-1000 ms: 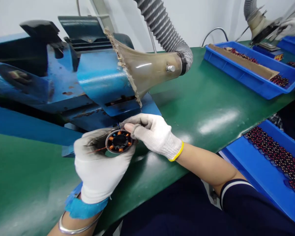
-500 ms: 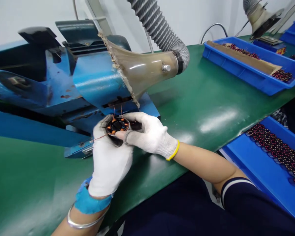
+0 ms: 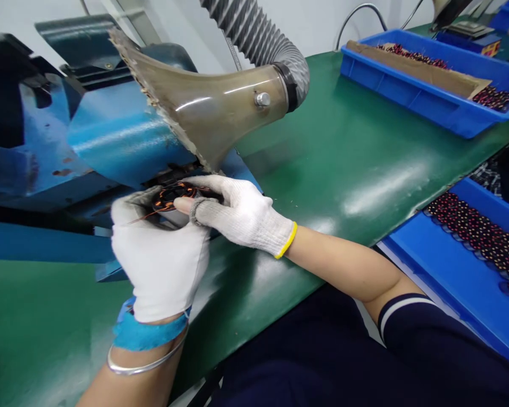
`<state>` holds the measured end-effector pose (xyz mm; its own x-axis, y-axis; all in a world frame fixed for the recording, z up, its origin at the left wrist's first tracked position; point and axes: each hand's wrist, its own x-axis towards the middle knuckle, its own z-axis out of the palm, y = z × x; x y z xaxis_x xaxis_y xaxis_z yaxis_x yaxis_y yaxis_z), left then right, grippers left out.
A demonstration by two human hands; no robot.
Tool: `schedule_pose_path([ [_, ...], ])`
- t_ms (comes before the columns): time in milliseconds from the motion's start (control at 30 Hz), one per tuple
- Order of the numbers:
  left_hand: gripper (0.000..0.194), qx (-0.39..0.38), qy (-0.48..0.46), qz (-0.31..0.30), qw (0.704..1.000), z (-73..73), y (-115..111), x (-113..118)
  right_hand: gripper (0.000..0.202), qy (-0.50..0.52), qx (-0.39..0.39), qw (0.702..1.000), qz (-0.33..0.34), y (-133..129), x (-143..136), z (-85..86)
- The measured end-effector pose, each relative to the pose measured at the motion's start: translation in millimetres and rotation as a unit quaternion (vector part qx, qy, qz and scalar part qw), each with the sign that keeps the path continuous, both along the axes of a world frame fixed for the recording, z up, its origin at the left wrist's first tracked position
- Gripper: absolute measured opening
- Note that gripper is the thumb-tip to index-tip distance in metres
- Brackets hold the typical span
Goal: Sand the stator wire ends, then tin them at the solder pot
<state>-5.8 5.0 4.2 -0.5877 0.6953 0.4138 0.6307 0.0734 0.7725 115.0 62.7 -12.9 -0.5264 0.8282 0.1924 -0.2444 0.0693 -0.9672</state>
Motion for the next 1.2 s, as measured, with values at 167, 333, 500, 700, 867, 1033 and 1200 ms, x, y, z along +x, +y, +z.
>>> schedule_pose_path([
  [167, 0.047, 0.039, -0.001, -0.012, 0.999, -3.8, 0, 4, 0.048, 0.024, -0.038, 0.999, 0.01, 2, 3, -4.2],
  [333, 0.055, 0.14, 0.002, -0.084, 0.987, -20.5, -21, 2, 0.055, -0.017, 0.044, 0.997, 0.067, 4, 32, 11.1],
  [500, 0.055, 0.171, 0.01, -0.116, 0.978, -37.5, -34, -7, 0.016, -0.077, 0.17, 0.979, 0.087, 1, 46, 24.0],
  [700, 0.051, 0.118, -0.018, -0.121, 0.986, -35.8, -39, -9, 0.007, -0.096, 0.071, 0.992, 0.043, -4, 37, 28.6],
  [867, 0.05, 0.098, -0.035, -0.11, 0.988, -33.4, -39, -10, 0.018, -0.015, -0.068, 0.997, -0.035, 3, 35, 27.0],
  [1033, 0.052, 0.097, -0.039, -0.118, 0.987, -34.1, -38, -9, 0.025, -0.115, 0.039, 0.991, 0.055, -9, 32, 28.0],
  [1200, 0.051, 0.086, 0.0, -0.086, 0.993, -34.1, -42, -8, 0.029, -0.009, -0.074, 0.996, -0.046, 4, 36, 27.3],
])
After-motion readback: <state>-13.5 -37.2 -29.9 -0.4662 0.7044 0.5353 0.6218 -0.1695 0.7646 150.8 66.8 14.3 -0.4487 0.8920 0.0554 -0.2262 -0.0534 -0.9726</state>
